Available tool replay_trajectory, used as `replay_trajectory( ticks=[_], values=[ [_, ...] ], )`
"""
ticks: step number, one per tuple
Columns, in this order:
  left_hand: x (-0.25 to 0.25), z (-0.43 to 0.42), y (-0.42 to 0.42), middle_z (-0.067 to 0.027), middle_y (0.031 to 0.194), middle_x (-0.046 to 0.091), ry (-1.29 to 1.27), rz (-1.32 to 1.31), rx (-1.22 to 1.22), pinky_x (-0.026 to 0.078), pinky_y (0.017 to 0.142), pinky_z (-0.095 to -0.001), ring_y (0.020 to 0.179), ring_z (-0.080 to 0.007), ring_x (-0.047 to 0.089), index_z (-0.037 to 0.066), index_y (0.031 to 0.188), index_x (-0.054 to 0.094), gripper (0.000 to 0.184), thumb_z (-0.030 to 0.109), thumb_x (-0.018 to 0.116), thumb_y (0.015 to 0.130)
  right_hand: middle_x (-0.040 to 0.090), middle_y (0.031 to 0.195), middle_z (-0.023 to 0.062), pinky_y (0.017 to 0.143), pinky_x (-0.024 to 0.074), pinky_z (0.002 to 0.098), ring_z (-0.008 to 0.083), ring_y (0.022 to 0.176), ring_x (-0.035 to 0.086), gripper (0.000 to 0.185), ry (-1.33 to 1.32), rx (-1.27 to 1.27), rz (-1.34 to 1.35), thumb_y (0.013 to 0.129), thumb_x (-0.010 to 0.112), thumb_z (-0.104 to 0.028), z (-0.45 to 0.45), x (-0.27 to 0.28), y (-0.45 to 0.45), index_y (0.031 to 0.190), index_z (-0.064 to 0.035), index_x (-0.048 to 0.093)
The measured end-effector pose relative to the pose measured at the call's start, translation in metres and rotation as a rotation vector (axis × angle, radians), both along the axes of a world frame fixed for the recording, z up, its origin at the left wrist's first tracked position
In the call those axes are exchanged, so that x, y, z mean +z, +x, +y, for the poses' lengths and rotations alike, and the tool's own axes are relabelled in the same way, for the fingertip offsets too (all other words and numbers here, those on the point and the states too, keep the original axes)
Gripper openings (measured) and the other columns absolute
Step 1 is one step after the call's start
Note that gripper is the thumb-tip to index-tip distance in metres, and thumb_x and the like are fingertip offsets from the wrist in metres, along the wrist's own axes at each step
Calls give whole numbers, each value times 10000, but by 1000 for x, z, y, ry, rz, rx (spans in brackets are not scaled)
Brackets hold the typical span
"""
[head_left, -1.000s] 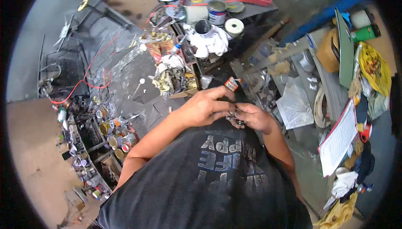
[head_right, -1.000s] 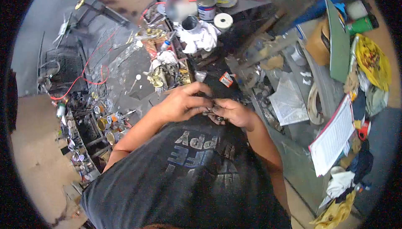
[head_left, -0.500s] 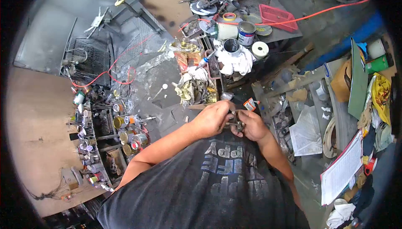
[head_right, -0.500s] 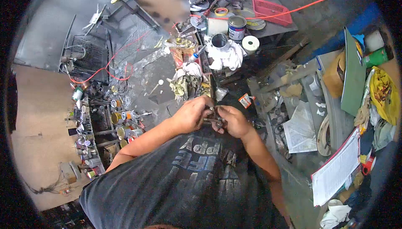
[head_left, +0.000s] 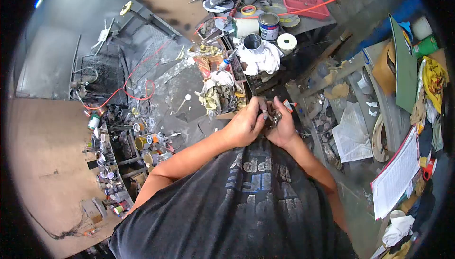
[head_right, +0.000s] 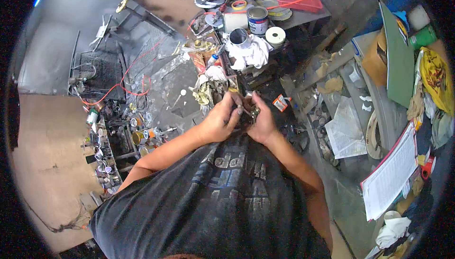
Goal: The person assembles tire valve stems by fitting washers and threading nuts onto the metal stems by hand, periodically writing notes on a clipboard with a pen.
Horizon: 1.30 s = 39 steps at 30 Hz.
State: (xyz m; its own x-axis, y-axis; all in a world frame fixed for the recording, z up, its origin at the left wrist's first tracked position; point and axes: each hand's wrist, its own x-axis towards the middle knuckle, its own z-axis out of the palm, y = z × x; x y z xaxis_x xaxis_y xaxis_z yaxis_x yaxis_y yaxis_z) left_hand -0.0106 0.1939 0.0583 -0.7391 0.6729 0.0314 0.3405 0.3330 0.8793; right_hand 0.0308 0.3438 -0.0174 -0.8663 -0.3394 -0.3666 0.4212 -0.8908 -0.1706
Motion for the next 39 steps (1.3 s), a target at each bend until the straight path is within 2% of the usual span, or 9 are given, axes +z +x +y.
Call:
replay_trajectory(
  ticks=[3,8,11,15,22,25,31,34,39],
  values=[
    [1,3,1,-188,998,545,37,-52,-58,464,845,-406,929,-360,578,3,1080,423,169,-2,515,938,705,974,28,836,524,398,195,928,666,363,-19,-26,-17,1028,443,-446,4,-9,6,991,-157,658],
    [-5,2,-2,-21,919,522,136,-198,136,444,815,-283,895,-106,507,29,1057,477,84,-9,505,987,704,921,45,534,442,291,147,684,633,405,26,49,-28,1016,446,-488,20,0,19,1069,-142,649],
    [-9,-7,-7,0,950,526,108,-294,170,436,801,-265,899,-82,495,46,1088,503,115,19,550,986,645,827,39,503,398,249,97,599,527,258,297,-5,34,1005,549,-336,17,-1,23,1073,-102,631],
    [-11,-15,-13,-78,862,633,-10,170,95,502,753,-349,796,-205,627,8,956,588,59,-17,615,910,607,802,24,487,373,213,43,593,479,135,579,-68,111,977,610,-166,12,1,22,1072,-71,621],
    [-11,-21,-13,-195,822,610,-376,196,143,482,700,-468,809,-410,616,11,932,615,105,112,637,911,610,764,10,465,398,221,45,527,494,160,1076,-35,269,991,602,-199,5,6,15,989,-40,620],
    [-5,-27,-13,-206,804,589,-160,28,140,474,685,-477,789,-431,595,12,948,588,163,164,640,917,613,752,14,465,407,222,50,522,500,193,988,7,231,989,617,-231,5,-2,13,974,-38,621],
    [-24,-47,-18,-213,841,624,-400,-11,44,475,649,-470,735,-440,599,11,938,550,197,185,641,917,611,736,9,462,410,218,51,522,500,252,976,84,211,985,632,-290,1,-5,8,932,-44,611],
    [-28,-49,-16,-215,831,630,-167,-38,70,468,632,-475,725,-443,604,17,975,544,237,230,636,925,612,740,10,462,407,216,50,527,501,254,957,110,160,988,628,-293,0,-10,5,921,-48,609],
    [-33,-60,-27,-216,782,607,-291,-23,48,459,634,-475,736,-438,608,28,1015,515,266,247,636,924,599,730,5,456,398,217,44,529,469,254,934,122,117,991,623,-291,-11,-11,-3,906,-52,602]
  ],
)
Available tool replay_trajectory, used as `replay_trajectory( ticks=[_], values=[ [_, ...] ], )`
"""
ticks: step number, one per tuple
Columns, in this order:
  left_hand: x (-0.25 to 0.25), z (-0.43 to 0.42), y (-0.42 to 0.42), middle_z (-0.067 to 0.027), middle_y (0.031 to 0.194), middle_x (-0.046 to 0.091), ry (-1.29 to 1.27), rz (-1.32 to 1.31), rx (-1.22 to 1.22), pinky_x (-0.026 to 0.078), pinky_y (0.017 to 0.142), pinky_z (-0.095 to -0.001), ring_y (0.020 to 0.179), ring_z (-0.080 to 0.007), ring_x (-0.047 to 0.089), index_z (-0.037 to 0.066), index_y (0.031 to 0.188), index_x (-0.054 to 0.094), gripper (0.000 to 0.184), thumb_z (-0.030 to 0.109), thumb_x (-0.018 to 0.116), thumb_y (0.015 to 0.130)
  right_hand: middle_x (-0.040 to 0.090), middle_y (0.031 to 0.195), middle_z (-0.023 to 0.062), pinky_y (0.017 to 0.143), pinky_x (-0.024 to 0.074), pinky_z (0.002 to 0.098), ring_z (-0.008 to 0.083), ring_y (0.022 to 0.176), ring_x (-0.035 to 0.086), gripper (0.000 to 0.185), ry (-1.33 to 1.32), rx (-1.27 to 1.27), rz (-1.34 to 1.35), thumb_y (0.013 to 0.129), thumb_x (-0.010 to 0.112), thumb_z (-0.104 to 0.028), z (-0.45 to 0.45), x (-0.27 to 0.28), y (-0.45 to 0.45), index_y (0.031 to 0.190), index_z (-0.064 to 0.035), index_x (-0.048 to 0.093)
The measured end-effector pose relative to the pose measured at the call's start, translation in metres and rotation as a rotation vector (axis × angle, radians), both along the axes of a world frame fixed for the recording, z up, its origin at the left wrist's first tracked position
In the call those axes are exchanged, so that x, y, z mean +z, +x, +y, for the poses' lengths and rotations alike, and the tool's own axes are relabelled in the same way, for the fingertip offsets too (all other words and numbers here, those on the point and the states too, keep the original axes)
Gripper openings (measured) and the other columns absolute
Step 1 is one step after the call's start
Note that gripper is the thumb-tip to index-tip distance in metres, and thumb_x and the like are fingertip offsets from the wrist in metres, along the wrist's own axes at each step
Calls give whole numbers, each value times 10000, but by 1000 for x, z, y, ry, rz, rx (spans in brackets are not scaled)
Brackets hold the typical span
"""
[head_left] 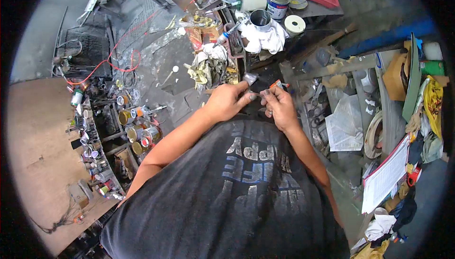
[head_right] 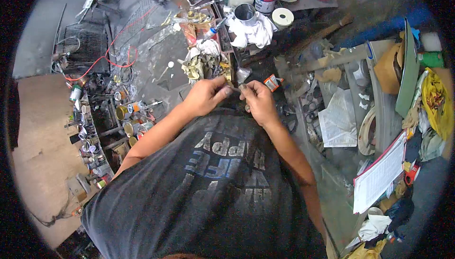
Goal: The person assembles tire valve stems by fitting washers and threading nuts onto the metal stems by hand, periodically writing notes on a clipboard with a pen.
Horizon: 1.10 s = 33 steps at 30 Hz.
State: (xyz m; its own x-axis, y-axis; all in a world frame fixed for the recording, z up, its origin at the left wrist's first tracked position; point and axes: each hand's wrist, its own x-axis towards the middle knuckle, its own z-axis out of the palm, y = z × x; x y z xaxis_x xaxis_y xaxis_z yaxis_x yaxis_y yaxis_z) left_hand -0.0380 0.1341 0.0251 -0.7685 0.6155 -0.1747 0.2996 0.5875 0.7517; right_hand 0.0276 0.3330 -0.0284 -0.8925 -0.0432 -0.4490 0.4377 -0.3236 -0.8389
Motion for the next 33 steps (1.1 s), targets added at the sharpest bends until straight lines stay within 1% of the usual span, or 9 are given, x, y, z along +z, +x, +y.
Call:
replay_trajectory(
  ticks=[4,9,12,15,18,22,26,28,33],
  values=[
    [-10,-13,-16,-226,767,594,153,-20,-51,460,650,-479,753,-449,605,26,1003,516,245,225,633,922,581,724,4,452,389,217,39,530,438,257,-2,-25,-20,998,610,-284,-10,1,-12,893,-50,595],
    [-25,-33,-47,-237,743,579,44,-26,-109,461,650,-482,757,-453,601,27,991,525,230,216,634,921,571,731,5,460,391,218,41,530,433,256,21,-56,-87,1005,597,-284,-31,6,-34,908,-47,604],
    [-27,-45,-63,-256,737,580,353,-151,-16,454,648,-500,780,-472,586,20,934,551,223,233,617,939,568,736,3,467,396,220,40,529,425,247,24,-94,-140,1004,599,-282,-47,5,-47,920,-50,611],
    [-41,-61,-84,-220,696,568,110,5,-102,457,644,-476,693,-408,613,23,935,553,249,263,616,949,567,740,2,472,400,222,40,531,420,229,55,-103,-183,1000,608,-274,-61,2,-59,934,-55,618],
    [-60,-71,-95,-233,721,583,148,-324,-21,451,648,-499,730,-432,617,28,967,545,231,249,607,952,567,740,5,473,398,221,39,535,420,205,99,-115,-221,996,615,-258,-79,-3,-69,942,-60,622],
    [-76,-81,-98,-234,716,582,339,-367,-3,444,641,-497,714,-433,605,20,977,550,236,253,586,971,567,736,4,473,397,220,38,551,437,195,148,-163,-311,994,616,-245,-91,-9,-75,912,-68,610],
    [-95,-84,-110,-205,714,568,178,-114,-151,438,624,-445,627,-343,544,-1,995,548,291,290,559,997,571,744,2,471,389,222,40,545,427,184,130,-165,-345,996,609,-245,-95,-16,-80,921,-76,610],
    [-95,-80,-115,-221,754,590,177,-487,-61,439,637,-452,657,-378,556,3,988,544,274,276,562,989,575,742,3,468,396,222,43,550,441,203,151,-154,-339,989,618,-239,-93,-20,-86,878,-70,600],
    [-105,-68,-115,-231,760,590,287,-446,-47,449,666,-440,684,-370,573,-6,968,550,292,285,548,992,572,737,-1,475,399,219,46,552,441,194,264,-83,-382,974,641,-243,-68,-21,-101,878,-82,591]
  ],
)
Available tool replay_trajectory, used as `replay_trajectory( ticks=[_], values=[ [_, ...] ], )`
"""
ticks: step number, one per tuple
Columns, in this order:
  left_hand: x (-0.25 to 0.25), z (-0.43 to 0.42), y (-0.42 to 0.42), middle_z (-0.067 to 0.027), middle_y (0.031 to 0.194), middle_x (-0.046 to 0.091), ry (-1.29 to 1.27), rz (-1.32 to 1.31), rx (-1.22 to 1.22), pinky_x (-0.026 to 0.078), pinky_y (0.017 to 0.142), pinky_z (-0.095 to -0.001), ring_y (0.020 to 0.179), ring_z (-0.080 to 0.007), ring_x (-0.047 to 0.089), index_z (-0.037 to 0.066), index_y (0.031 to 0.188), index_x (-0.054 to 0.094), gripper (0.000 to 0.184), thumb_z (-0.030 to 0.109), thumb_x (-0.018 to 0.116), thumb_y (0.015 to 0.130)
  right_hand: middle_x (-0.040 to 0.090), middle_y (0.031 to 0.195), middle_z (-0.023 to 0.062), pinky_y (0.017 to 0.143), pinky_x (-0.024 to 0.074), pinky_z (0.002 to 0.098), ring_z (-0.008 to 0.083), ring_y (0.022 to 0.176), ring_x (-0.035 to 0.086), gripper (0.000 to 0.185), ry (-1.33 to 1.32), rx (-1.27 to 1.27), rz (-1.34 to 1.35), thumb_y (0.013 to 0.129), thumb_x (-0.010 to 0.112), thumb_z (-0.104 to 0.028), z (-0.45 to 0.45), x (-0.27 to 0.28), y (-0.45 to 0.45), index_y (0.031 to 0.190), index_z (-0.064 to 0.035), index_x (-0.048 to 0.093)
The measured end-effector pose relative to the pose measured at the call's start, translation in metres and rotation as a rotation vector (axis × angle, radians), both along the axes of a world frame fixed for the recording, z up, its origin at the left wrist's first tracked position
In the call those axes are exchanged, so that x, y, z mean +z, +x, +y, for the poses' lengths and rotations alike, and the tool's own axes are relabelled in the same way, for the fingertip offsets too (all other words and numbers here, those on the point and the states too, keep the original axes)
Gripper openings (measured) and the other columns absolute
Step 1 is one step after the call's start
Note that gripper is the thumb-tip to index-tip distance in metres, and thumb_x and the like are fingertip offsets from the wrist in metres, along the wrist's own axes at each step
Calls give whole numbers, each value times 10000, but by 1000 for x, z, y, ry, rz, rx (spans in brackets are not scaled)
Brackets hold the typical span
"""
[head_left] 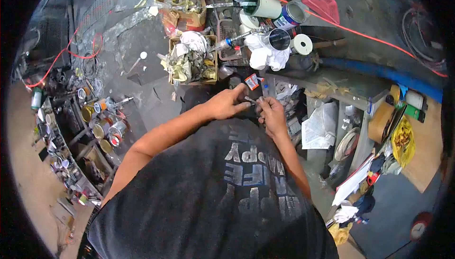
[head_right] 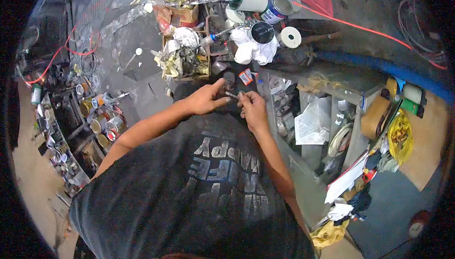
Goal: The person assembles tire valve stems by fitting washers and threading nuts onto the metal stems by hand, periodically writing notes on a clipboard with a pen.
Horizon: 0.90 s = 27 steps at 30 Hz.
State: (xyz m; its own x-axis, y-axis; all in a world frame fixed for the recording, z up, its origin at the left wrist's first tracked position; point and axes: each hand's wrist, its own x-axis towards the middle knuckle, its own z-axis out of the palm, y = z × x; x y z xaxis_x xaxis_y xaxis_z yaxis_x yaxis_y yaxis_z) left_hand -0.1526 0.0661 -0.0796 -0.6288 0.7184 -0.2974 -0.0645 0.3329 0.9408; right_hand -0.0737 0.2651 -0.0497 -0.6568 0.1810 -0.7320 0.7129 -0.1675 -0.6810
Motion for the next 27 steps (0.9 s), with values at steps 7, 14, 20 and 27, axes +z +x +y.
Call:
replay_trajectory(
  ticks=[7,14,20,27],
  values=[
    [-39,41,-4,-161,679,609,-108,-89,228,477,651,-450,669,-327,618,4,830,592,399,349,501,1009,558,718,-7,470,396,221,50,540,432,194,-105,136,-27,968,649,-265,51,-31,-28,880,-100,599],
    [-154,58,-33,-194,790,690,-395,-213,798,518,712,-451,744,-332,685,-6,948,673,573,499,411,1015,547,715,-10,466,385,237,62,560,437,227,-116,300,-179,949,654,-304,104,-52,-51,866,-96,614],
    [-188,63,-57,-110,847,669,-115,-838,898,455,576,-342,701,-186,591,20,1018,655,521,482,415,1023,550,727,-9,474,394,244,70,563,449,198,-225,409,-215,970,615,-273,118,-69,-50,909,-84,628],
    [-73,9,14,-154,1271,615,760,-1142,906,563,819,-373,1032,-229,650,63,1361,492,658,602,360,1008,603,764,24,528,455,263,101,623,535,229,-228,670,-41,1000,564,-253,66,-82,-78,1029,-37,634]
  ],
)
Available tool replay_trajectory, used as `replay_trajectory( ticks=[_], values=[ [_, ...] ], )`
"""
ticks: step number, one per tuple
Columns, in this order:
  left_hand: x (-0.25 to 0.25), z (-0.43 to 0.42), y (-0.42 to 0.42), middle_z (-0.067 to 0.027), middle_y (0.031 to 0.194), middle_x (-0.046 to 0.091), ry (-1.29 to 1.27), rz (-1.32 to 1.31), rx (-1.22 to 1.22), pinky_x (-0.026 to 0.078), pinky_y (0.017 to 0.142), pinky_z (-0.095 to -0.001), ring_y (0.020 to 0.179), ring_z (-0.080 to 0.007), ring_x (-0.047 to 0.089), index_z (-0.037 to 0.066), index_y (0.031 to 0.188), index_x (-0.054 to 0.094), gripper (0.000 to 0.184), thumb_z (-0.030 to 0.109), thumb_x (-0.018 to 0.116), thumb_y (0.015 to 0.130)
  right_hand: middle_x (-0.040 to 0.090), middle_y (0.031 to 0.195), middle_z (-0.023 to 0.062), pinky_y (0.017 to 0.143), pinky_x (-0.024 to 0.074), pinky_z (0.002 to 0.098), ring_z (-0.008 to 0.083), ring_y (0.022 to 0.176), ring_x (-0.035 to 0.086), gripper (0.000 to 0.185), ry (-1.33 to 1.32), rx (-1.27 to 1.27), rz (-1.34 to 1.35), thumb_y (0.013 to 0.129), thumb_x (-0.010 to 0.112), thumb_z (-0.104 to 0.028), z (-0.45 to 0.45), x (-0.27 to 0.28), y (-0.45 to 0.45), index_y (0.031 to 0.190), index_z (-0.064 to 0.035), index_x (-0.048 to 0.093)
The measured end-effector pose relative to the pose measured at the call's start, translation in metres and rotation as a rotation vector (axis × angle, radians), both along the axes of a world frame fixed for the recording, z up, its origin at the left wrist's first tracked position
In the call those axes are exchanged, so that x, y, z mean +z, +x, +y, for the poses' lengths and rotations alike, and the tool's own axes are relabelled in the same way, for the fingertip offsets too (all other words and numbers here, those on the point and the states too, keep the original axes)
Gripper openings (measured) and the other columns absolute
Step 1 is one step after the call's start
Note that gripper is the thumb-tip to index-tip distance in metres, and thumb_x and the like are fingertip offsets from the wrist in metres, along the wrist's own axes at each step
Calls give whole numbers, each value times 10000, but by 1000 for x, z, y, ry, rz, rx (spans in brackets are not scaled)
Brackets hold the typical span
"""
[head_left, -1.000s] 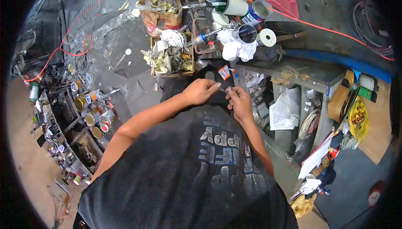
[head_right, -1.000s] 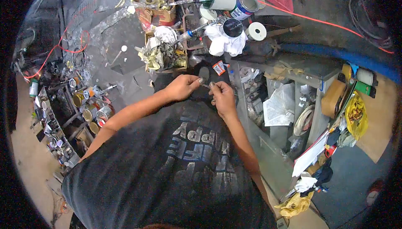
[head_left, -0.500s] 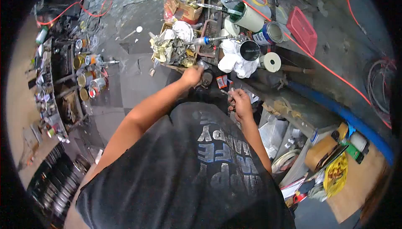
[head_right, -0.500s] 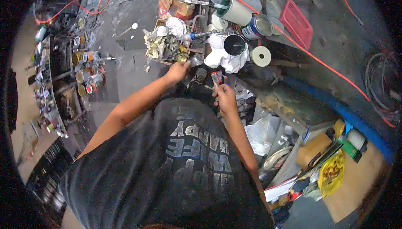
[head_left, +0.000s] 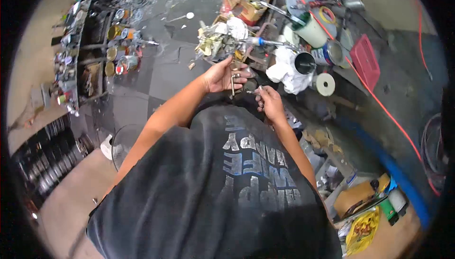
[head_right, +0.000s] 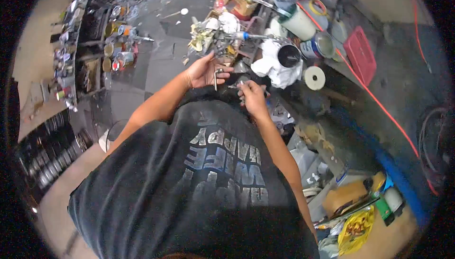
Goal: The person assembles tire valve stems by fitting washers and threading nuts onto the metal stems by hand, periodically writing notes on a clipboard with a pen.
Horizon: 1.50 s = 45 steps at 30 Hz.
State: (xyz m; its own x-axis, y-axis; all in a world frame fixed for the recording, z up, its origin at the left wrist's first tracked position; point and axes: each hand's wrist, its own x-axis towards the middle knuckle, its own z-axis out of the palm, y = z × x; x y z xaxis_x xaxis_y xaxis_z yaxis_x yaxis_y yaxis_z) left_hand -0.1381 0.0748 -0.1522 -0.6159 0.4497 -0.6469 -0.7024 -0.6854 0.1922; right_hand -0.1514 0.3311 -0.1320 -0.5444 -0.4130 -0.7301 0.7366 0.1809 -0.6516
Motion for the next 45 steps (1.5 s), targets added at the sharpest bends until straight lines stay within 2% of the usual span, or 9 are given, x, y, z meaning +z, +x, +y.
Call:
replay_trajectory(
  ticks=[6,8,11,20,21,25,33,39,45],
  values=[
    [34,-50,52,-153,1345,570,72,113,87,531,950,-474,1165,-297,608,34,1424,440,711,604,347,1010,720,958,89,659,506,297,124,737,632,310,-10,585,462,998,567,-264,-107,88,-27,1125,6,650],
    [29,-64,70,-153,1331,576,30,120,119,535,950,-472,1165,-302,610,22,1404,468,691,582,347,1019,713,950,80,626,501,288,129,717,618,355,127,569,763,1025,516,-313,-133,54,-38,1108,2,657],
    [34,-88,96,-149,1312,584,14,136,289,543,944,-461,1163,-303,614,11,1386,491,660,550,345,1033,596,792,22,569,469,261,118,696,587,414,-217,304,134,1055,453,-382,-175,51,-48,1068,-22,657],
    [43,-217,152,-202,1370,548,-52,167,758,479,1041,-460,1242,-311,570,-26,1368,477,580,445,340,1059,643,1074,94,820,534,374,188,896,613,543,-276,365,-290,1057,354,-490,-342,72,-5,1286,-32,535],
    [42,-231,158,-184,1335,570,-78,191,816,471,1052,-453,1247,-302,565,-21,1336,498,419,278,394,1062,645,1086,97,823,537,392,197,917,627,474,-323,364,-325,1051,420,-421,-357,67,0,1308,-34,515],
    [49,-273,176,-158,1270,600,-123,232,1074,465,1056,-432,1242,-286,568,3,1261,546,279,41,422,1014,663,1054,84,794,541,366,182,895,645,322,-355,364,-274,990,563,-207,-416,64,28,1269,-47,555],
    [61,-322,204,-145,1275,590,-40,276,1405,480,1020,-428,1263,-306,550,45,1249,544,290,11,399,1001,644,1055,-6,641,482,216,76,857,608,308,-249,706,34,882,684,-29,-496,65,59,1175,-82,605],
    [75,-339,208,-150,1248,597,166,316,1517,488,1035,-457,1250,-315,557,39,1215,561,265,-5,415,997,629,1047,1,700,525,233,91,884,612,311,-264,697,-26,876,679,1,-516,94,62,1168,-69,597],
    [71,-346,203,-129,1178,638,-82,328,1511,526,1015,-448,1191,-295,607,46,1152,620,213,-18,514,978,633,1016,42,708,539,250,121,863,630,336,-343,822,73,856,685,51,-532,89,50,1164,-42,590]
  ],
)
